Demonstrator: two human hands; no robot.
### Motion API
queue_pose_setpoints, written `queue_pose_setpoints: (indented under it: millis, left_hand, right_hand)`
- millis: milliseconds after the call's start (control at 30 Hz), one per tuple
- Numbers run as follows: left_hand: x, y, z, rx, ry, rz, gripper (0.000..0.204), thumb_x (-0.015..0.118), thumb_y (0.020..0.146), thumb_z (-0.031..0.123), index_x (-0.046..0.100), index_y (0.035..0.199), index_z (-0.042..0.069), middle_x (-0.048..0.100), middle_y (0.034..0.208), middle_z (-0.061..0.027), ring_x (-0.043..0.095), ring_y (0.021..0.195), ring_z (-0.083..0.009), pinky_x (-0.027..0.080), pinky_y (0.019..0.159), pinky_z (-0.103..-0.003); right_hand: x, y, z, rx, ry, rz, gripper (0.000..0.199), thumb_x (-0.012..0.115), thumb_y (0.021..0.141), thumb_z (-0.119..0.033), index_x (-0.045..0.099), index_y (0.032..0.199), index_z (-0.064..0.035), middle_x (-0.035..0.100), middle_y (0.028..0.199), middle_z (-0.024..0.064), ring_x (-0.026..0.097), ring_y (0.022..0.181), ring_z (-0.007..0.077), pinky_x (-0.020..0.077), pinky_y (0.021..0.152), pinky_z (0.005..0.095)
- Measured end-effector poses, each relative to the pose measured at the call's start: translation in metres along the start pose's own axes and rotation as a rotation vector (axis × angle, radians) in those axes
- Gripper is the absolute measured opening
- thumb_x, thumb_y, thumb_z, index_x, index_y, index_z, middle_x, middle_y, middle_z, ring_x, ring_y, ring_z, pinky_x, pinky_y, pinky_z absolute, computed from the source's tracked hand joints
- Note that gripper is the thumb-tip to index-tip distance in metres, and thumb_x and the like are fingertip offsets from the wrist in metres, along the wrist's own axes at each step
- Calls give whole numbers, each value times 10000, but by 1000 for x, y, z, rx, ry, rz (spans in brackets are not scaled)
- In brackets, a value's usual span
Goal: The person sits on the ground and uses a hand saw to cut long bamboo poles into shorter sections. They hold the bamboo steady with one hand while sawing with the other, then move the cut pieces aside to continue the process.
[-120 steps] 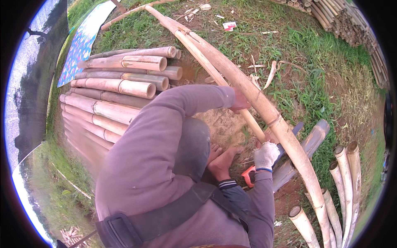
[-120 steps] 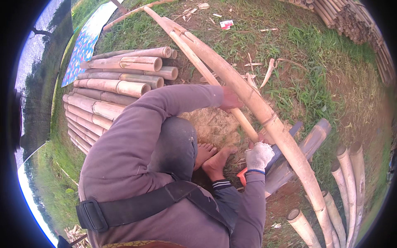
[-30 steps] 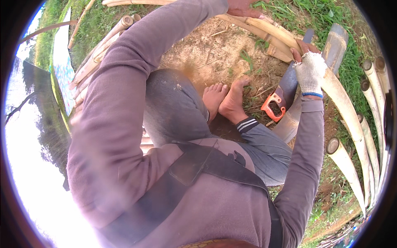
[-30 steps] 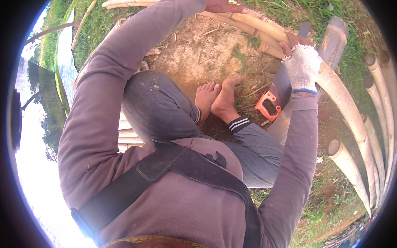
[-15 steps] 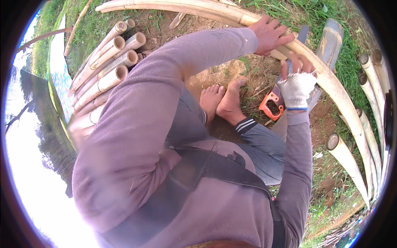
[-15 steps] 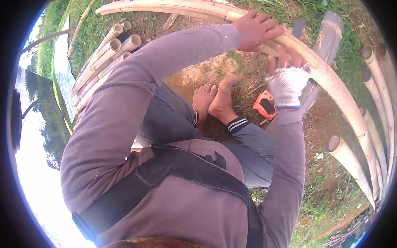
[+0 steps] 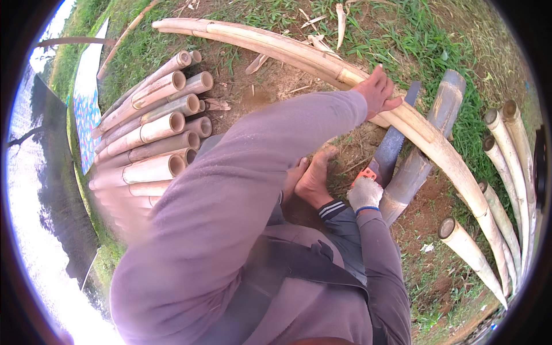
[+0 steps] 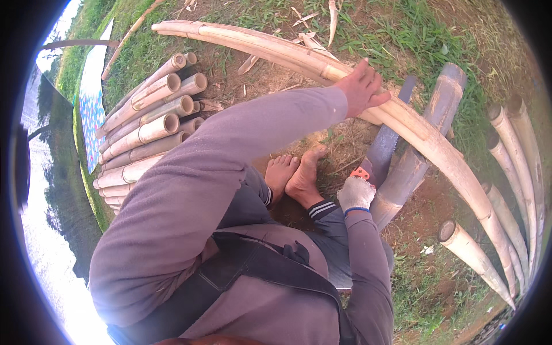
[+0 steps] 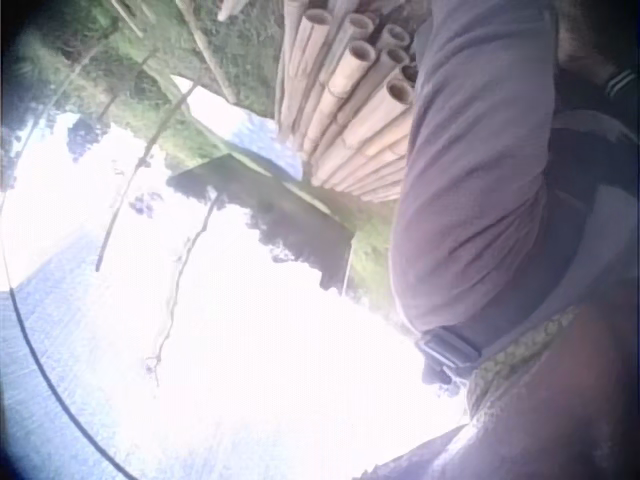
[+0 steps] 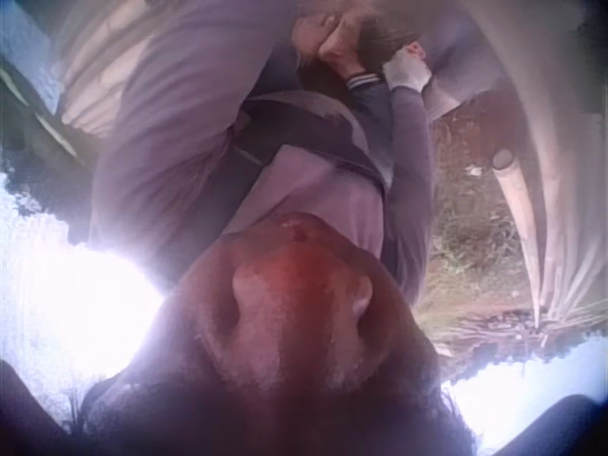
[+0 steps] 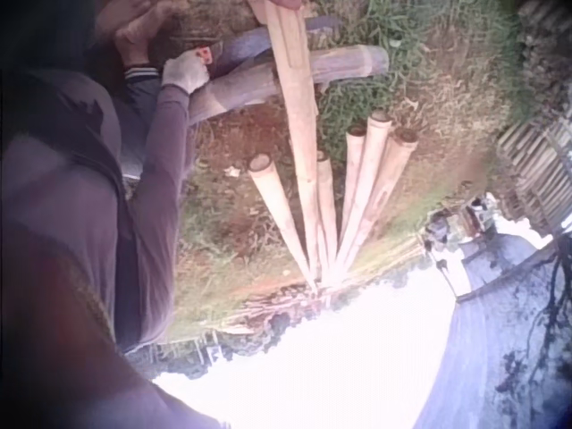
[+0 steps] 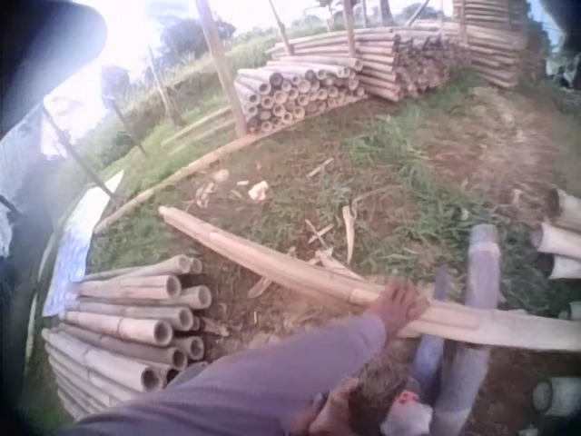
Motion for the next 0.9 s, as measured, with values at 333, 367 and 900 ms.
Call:
queue_pose_setpoints:
  millis: [333, 367, 900]
  left_hand:
    - [6, -9, -6, -195, -499, 155, 828, 588, 1017, 726, 431, 1665, 235, 504, 1635, -184, 428, 1550, -424, 248, 1277, -702]
    - [9, -3, -3, -231, -543, 156, 742, 536, 1049, 725, 450, 1661, 313, 510, 1649, -143, 391, 1577, -430, 221, 1269, -725]
    - [0, 22, 9, -259, -679, 186, 474, 484, 1140, 558, 554, 1569, 368, 599, 1546, -3, 482, 1523, -255, 269, 1269, -651]
  right_hand:
    - [-16, -17, -4, -27, 62, 75, 329, 797, 829, -301, 819, 1048, -56, 816, 1014, 206, 800, 999, 399, 614, 896, 526]
    - [-32, -30, -11, -31, 73, 83, 329, 799, 830, -313, 817, 1042, -62, 818, 1003, 202, 801, 992, 399, 610, 900, 526]
    - [-128, -328, 94, 150, 1016, 598, 145, 767, 827, -77, 686, 918, 1, 662, 837, 142, 647, 675, 343, 493, 632, 425]
Point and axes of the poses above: each hand's wrist, its own y-axis towards the middle knuckle, its own x-axis out of the palm, z = x × y, the point moved 6 cm from there along y, towards the middle knuckle
